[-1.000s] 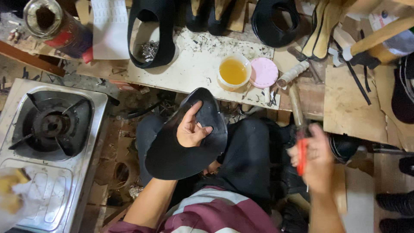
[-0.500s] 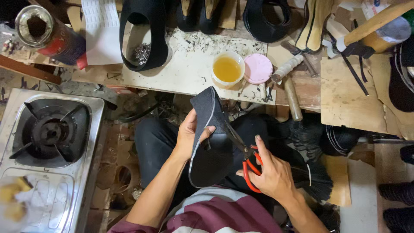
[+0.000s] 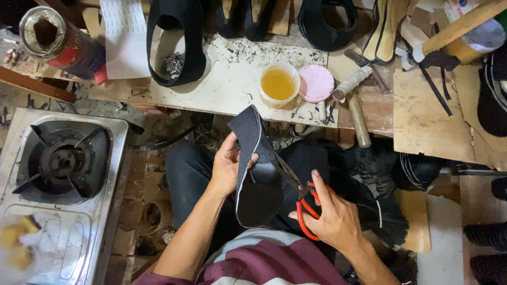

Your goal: The person applies glue to the edge of a black shoe upper and presses it to a sole, repeatedly checking the bond. They then use scissors to trim excess material from the sole edge.

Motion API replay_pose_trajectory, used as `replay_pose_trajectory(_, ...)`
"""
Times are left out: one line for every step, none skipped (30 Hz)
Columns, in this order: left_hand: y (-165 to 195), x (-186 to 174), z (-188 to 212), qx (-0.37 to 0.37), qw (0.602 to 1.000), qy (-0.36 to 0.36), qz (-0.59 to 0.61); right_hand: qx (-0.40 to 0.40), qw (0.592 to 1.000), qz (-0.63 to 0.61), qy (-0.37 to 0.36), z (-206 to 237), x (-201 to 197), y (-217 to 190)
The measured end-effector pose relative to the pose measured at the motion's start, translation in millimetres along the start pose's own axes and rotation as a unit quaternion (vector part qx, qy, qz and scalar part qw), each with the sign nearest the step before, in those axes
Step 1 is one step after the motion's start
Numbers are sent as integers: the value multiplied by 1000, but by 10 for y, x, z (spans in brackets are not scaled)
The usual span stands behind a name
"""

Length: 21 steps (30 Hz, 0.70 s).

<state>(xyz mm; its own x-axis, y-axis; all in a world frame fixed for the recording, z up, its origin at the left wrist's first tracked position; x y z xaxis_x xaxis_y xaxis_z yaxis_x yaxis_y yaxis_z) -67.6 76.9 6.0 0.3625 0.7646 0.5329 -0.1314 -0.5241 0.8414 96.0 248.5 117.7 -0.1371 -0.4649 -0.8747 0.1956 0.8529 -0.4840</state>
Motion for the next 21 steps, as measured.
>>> replay_pose_trajectory(14,12,2,4,1000,-6,0,-5,1000,-2,3,-4,5,-6)
replay_pose_trajectory(29,32,2,8,1000,-12,1,-9,1000,-5,5,-11,14,-12)
replay_pose_trajectory(39,49,3,9,1000,-14,0,-13,1000,-6,9,-19,25,-18)
replay_pose_trajectory(50,72,0,11,1000,-17,0,-16,1000,0,16,-34,28,-23)
replay_pose_trajectory(63,87,2,12,1000,-19,-1,-18,1000,6,23,-45,36,-32)
replay_pose_trajectory(61,112,2,13,1000,-13,16,-21,999,12,29,-60,45,-42)
replay_pose_trajectory(49,143,4,15,999,-7,32,-23,999,11,34,-74,56,-50)
replay_pose_trajectory(51,151,6,16,999,-1,49,-24,999,11,38,-90,58,-63)
replay_pose_trajectory(44,161,12,16,999,-3,38,-26,999,12,42,-103,59,-75)
replay_pose_trajectory(39,164,18,16,999,-6,28,-25,999,8,38,-115,76,-89)
replay_pose_trajectory(30,165,25,16,1000,-8,17,-24,999,5,34,-125,88,-100)
replay_pose_trajectory(14,166,31,12,999,-3,49,-24,999,2,31,-134,93,-117)
replay_pose_trajectory(6,151,33,8,997,2,80,-27,999,0,34,-135,82,-137)
replay_pose_trajectory(-3,143,36,4,994,7,112,-29,999,-3,38,-136,69,-155)
replay_pose_trajectory(8,117,35,9,996,8,85,-32,999,-6,41,-128,55,-171)
replay_pose_trajectory(33,82,18,14,998,10,58,-38,999,1,39,-126,41,-187)
replay_pose_trajectory(60,51,14,18,999,11,31,-43,998,8,36,-115,28,-201)
replay_pose_trajectory(88,15,9,18,1000,17,17,-48,998,14,34,-104,17,-212)
replay_pose_trajectory(118,-23,-1,19,1000,22,3,-41,999,19,29,-100,14,-196)
replay_pose_trajectory(157,-55,2,20,999,27,-11,-33,999,25,24,-88,9,-184)
replay_pose_trajectory(209,-49,20,32,999,16,3,-25,999,30,17,-79,13,-167)
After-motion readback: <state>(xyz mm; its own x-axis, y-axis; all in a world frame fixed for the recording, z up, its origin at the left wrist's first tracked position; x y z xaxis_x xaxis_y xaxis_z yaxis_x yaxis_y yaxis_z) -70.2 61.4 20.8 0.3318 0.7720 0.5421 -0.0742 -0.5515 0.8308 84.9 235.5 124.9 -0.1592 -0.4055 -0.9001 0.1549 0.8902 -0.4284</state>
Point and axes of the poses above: each hand's wrist, its own z-axis away from the middle knuckle, its own x-axis out of the palm, y = z × x, the point moved 9 cm from there along -z, towards the middle knuckle, and after that the axes turned 10 degrees about x, right-handed, at the moved point
